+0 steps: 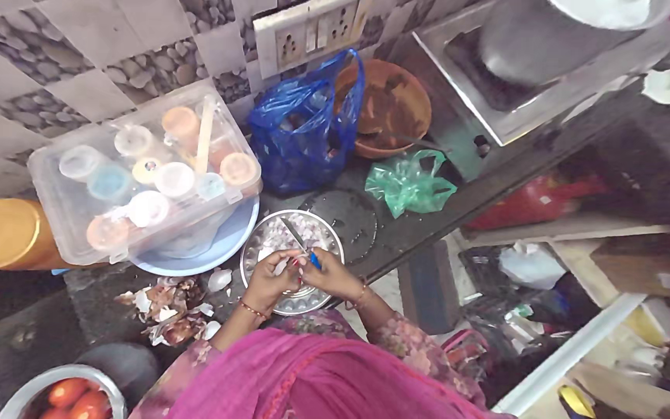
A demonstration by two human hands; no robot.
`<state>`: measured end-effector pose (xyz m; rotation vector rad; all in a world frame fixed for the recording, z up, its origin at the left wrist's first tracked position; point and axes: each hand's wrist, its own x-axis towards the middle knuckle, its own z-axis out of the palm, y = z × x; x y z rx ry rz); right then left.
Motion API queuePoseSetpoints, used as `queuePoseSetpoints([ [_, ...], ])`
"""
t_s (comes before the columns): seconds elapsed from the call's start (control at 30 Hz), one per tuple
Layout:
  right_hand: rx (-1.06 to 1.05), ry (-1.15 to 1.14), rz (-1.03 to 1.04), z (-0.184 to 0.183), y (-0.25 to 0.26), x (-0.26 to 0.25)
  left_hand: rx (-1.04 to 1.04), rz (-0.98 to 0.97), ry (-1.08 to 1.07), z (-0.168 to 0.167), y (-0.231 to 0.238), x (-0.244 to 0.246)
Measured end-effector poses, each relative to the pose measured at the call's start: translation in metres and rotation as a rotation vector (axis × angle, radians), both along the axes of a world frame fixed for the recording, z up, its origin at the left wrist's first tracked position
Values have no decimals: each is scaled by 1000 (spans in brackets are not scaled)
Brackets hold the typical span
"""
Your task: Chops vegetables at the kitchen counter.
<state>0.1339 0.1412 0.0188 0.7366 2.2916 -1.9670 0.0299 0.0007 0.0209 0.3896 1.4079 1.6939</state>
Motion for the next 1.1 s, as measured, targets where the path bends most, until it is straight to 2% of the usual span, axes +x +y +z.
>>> queuePoseSetpoints([
  [0.63,133,-48,-6,-3,-7,-1,-108,-38,49,-4,8,-4],
  [0.77,67,-38,-25,-10,-5,0,-94,-39,11,-10,9,-4],
  [0.9,113,-85,-46,-9,0,0,-63,-46,-7,-10,8,-4],
  [1.1,120,-103,33,-1,4,2,-28,-56,-41,-9,9,-2],
])
